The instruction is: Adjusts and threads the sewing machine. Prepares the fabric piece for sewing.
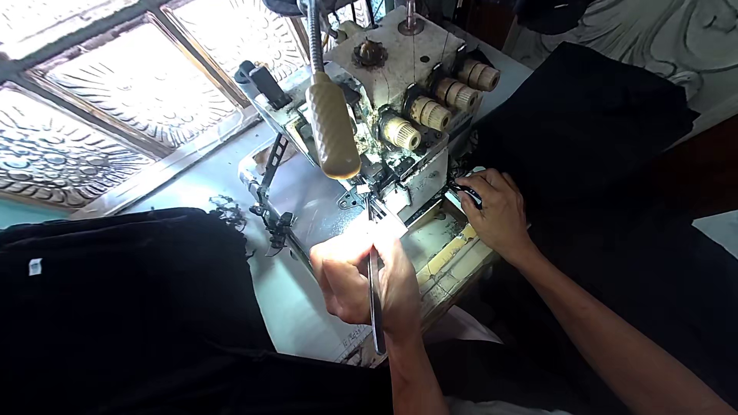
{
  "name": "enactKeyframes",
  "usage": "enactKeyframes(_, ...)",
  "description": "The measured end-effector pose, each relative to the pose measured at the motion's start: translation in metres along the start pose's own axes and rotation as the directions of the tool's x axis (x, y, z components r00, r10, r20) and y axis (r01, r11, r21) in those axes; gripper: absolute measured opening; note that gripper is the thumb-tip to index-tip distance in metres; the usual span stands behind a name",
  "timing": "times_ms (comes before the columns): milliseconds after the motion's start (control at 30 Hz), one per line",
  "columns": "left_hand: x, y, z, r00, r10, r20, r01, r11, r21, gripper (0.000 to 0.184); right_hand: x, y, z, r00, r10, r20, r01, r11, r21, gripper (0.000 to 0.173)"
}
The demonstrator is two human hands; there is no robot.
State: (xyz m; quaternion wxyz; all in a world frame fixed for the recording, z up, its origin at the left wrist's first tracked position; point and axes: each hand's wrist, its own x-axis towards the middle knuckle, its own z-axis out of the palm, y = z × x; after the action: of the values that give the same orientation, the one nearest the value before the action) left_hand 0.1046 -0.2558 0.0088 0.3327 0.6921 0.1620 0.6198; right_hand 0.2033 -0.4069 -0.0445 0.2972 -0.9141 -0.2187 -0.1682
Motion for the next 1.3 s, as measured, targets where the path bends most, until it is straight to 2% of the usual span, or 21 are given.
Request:
enactKeyframes(233,0.0013,0.0003,0.0005,1.000,-0.007,-0.005,0.007,0.999,-0.034,0.010,0.0001,-0.0008,-0.0004,1.000,0.003,0.002,-0.003,1.000,0.003,0.024)
enactKeyframes(667,0.0010,-0.0004,-0.0005,1.000,0.004,-0.014,-0.003,1.000,0.027,0.012,-0.0003,-0.0009,-0.0006,1.000,0.008,0.006,-0.008,1.000,0.003,0.024)
enactKeyframes(1300,0.0003,-0.0016,-0.0020,1.000,-0.023,0.016,0.023,0.999,-0.036,0.008,-0.0006,-0.0011,-0.0006,1.000,0.014,0.009,-0.014,1.000,-0.004,0.024)
